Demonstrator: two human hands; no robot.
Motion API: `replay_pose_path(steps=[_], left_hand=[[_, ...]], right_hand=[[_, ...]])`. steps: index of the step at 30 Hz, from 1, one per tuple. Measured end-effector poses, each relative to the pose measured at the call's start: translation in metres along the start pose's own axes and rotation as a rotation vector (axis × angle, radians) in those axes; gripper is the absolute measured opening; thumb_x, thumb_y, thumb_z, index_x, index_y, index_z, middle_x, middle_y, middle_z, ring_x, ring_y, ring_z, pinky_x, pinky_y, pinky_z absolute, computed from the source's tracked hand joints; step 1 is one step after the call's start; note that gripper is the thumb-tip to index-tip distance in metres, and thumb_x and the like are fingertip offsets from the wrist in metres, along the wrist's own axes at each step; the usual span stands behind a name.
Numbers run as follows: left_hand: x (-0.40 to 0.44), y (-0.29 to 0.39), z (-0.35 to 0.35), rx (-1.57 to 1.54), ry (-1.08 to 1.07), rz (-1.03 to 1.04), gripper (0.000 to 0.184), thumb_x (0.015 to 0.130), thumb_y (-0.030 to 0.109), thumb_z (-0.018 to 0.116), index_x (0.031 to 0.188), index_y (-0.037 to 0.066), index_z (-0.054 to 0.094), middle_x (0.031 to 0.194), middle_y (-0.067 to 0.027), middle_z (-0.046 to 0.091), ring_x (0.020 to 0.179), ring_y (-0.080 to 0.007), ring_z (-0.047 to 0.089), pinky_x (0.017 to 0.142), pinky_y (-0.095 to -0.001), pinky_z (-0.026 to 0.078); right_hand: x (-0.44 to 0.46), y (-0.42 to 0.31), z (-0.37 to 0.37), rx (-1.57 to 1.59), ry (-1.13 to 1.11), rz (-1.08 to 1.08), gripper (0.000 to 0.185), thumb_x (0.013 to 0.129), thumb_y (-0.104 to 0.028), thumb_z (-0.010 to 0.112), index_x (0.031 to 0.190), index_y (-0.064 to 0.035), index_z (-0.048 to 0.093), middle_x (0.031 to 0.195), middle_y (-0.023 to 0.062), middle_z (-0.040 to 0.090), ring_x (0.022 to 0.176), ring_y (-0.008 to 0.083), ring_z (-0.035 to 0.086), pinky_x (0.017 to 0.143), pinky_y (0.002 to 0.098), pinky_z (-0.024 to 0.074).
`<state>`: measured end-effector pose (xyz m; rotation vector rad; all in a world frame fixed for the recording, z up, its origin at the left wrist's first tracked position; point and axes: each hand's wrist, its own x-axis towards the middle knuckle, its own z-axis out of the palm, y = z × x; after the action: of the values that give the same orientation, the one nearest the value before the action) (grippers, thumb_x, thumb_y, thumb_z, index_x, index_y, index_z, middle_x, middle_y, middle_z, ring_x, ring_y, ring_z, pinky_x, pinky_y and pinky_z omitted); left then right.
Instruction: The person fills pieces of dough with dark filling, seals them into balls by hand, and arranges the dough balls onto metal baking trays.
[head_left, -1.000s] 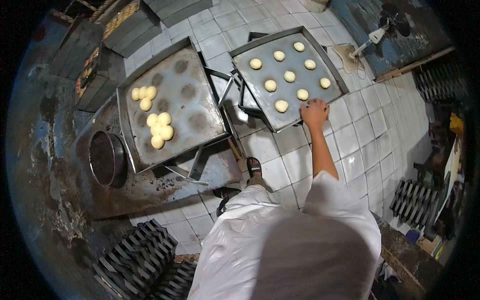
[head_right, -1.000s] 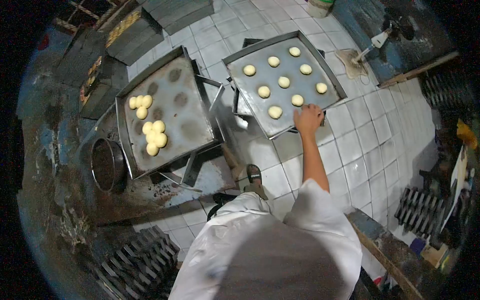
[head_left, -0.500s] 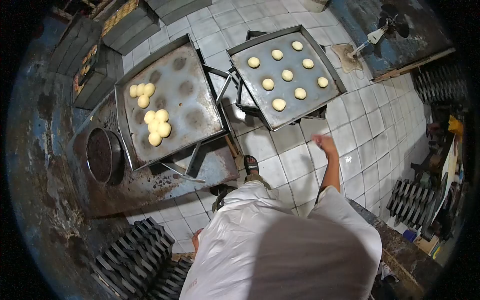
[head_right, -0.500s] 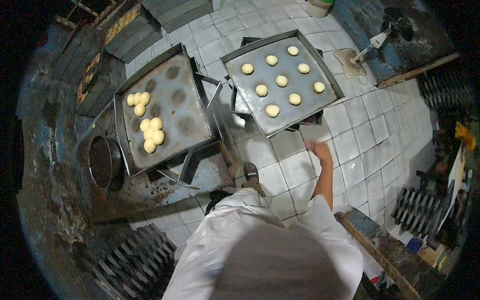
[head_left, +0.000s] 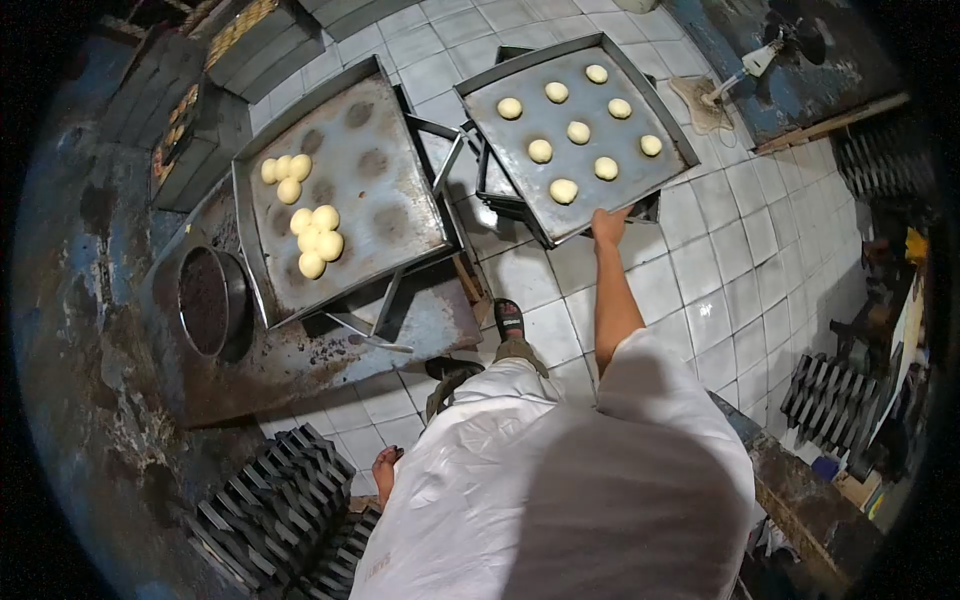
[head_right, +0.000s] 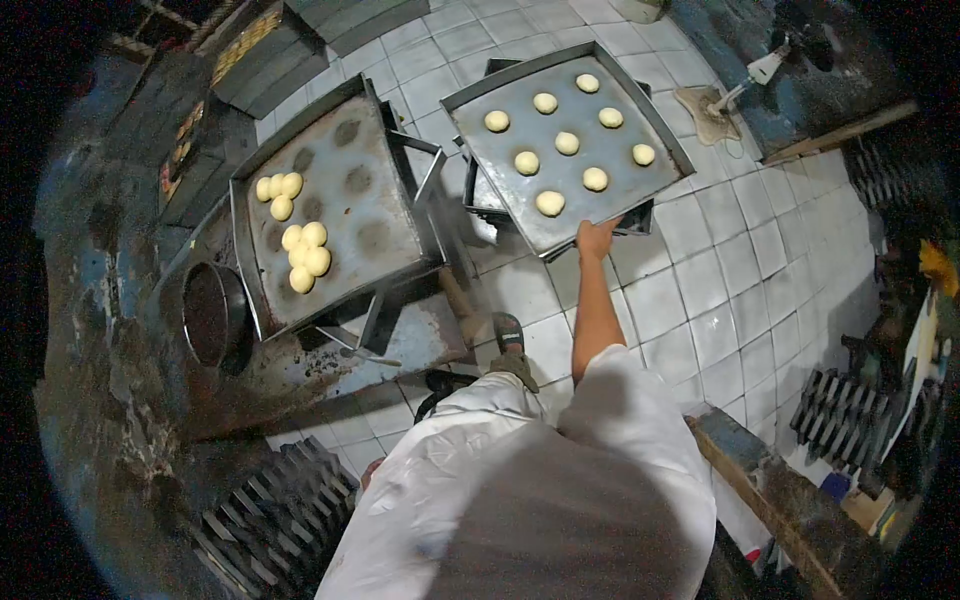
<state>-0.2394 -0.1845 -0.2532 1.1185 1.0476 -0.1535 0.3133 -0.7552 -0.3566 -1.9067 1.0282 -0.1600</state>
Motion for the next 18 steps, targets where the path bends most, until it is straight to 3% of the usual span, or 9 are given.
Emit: replay_pose_path(steps=[1,3,4,6,8,12,14,15,18], left_hand=[[-0.008,0.003,0.009,0.012,0.038,0.033,0.017,0.095,0.012,0.069,0.105,-0.002,0.070,0.099,-0.0072,0.072,0.093,-0.0191,0.067,0.086,-0.0323,0.053],[-0.019,0.005,0.024,0.031,0.097,0.067,0.016,0.094,0.012,0.069,0.104,-0.001,0.070,0.098,-0.0063,0.071,0.093,-0.0185,0.066,0.086,-0.0314,0.052],[-0.022,0.001,0.024,0.053,0.105,0.062,0.016,0.094,0.011,0.069,0.103,-0.001,0.070,0.098,-0.0061,0.071,0.092,-0.0184,0.066,0.086,-0.0313,0.052],[-0.031,-0.006,0.025,0.112,0.104,0.035,0.015,0.093,0.011,0.070,0.103,-0.001,0.071,0.097,-0.0058,0.071,0.092,-0.0182,0.066,0.086,-0.0312,0.052],[-0.043,-0.015,0.022,0.160,0.122,0.009,0.014,0.093,0.010,0.070,0.102,-0.001,0.071,0.097,-0.0054,0.071,0.091,-0.0181,0.066,0.085,-0.0311,0.052],[-0.078,-0.030,0.014,0.229,0.164,-0.052,0.012,0.091,0.009,0.070,0.100,0.000,0.071,0.096,-0.0047,0.071,0.090,-0.0177,0.065,0.085,-0.0309,0.052],[-0.096,-0.041,0.007,0.245,0.185,-0.082,0.012,0.091,0.008,0.070,0.100,0.000,0.071,0.095,-0.0043,0.071,0.089,-0.0175,0.065,0.085,-0.0308,0.051],[-0.104,-0.043,0.005,0.255,0.194,-0.096,0.011,0.090,0.008,0.070,0.099,0.001,0.071,0.095,-0.0041,0.070,0.089,-0.0174,0.065,0.085,-0.0308,0.051],[-0.123,-0.056,-0.009,0.285,0.189,-0.117,0.010,0.090,0.007,0.070,0.098,0.001,0.071,0.094,-0.0035,0.070,0.088,-0.0172,0.064,0.084,-0.0306,0.051]], right_hand=[[-0.009,-0.017,-0.010,-0.003,-0.013,-0.005,0.101,0.080,-0.030,0.068,0.161,-0.0204,0.009,0.143,0.0257,0.050,0.121,0.0360,0.060,0.103,0.0573,0.0459],[-0.044,-0.066,-0.051,0.187,-0.316,0.178,0.100,0.083,-0.032,0.069,0.161,-0.0189,0.009,0.137,0.0233,0.055,0.114,0.0342,0.064,0.096,0.0508,0.0521],[-0.049,-0.061,-0.056,0.183,-0.321,0.175,0.100,0.083,-0.032,0.069,0.161,-0.0189,0.009,0.137,0.0233,0.055,0.114,0.0342,0.064,0.096,0.0508,0.0521],[-0.048,-0.051,-0.061,0.478,-0.272,0.228,0.093,0.089,-0.038,0.067,0.161,-0.0192,0.010,0.130,0.0170,0.059,0.109,0.0298,0.065,0.081,0.0465,0.0563],[-0.020,0.031,-0.033,0.835,0.004,0.274,0.087,0.095,-0.044,0.062,0.160,-0.0211,0.010,0.130,0.0119,0.058,0.106,0.0268,0.063,0.073,0.0459,0.0551],[-0.050,0.055,0.001,0.420,-0.168,0.440,0.081,0.097,-0.046,0.059,0.159,-0.0201,0.014,0.134,0.0090,0.055,0.111,0.0250,0.059,0.080,0.0439,0.0533],[-0.052,0.053,0.027,0.267,-0.423,0.311,0.084,0.092,-0.051,0.065,0.157,-0.0256,0.018,0.147,0.0057,0.043,0.117,0.0270,0.056,0.084,0.0536,0.0478],[-0.024,0.100,0.061,0.385,-0.441,0.220,0.071,0.098,-0.048,0.058,0.155,-0.0218,0.026,0.144,0.0018,0.049,0.119,0.0251,0.057,0.086,0.0517,0.0506],[-0.017,0.099,0.078,0.457,-0.463,0.244,0.067,0.099,-0.048,0.056,0.155,-0.0213,0.029,0.143,0.0016,0.051,0.120,0.0247,0.057,0.088,0.0506,0.0509]])
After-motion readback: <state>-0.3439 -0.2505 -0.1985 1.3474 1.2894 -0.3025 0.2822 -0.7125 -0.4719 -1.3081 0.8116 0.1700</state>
